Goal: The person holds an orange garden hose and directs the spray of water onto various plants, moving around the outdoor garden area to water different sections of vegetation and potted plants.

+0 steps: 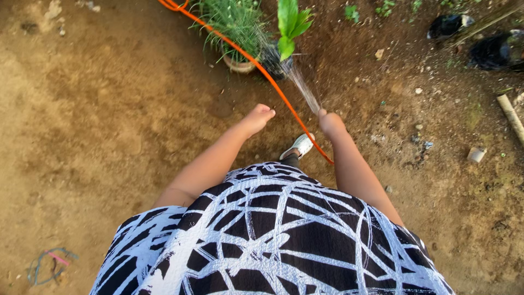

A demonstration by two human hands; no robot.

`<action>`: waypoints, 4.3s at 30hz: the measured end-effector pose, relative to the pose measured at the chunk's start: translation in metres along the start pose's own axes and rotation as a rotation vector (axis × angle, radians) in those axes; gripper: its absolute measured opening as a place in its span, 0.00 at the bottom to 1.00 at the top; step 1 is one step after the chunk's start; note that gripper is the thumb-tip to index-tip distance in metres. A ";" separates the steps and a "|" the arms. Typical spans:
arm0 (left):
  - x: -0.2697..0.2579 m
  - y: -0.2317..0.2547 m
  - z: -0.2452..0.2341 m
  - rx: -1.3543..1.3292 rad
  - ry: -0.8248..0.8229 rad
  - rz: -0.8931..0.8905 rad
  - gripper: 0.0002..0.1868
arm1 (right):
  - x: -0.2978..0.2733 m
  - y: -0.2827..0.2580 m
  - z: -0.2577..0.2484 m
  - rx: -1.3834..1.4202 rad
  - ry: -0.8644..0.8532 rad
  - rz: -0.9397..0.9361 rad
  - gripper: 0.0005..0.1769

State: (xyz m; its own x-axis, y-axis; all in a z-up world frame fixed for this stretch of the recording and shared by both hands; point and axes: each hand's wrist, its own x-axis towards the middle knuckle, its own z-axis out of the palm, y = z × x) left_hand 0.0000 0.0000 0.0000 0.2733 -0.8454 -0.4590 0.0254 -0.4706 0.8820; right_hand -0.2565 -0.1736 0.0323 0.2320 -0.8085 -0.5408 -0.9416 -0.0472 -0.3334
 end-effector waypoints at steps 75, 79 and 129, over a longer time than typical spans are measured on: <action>-0.047 0.078 -0.131 -0.116 0.109 -0.260 0.30 | 0.004 -0.136 -0.029 0.437 0.176 -0.114 0.33; -0.031 0.094 -0.187 -0.124 0.080 -0.228 0.30 | -0.006 -0.194 -0.033 0.531 0.170 0.004 0.34; 0.039 0.079 -0.332 -0.140 -0.113 -0.035 0.24 | -0.046 -0.417 0.021 1.039 0.024 -0.034 0.21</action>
State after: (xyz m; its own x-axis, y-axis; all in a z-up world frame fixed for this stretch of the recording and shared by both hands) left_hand 0.3323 0.0137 0.0873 0.1605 -0.8556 -0.4921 0.1687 -0.4674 0.8678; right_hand 0.1302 -0.1043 0.1798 0.2391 -0.8282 -0.5068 -0.2574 0.4492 -0.8555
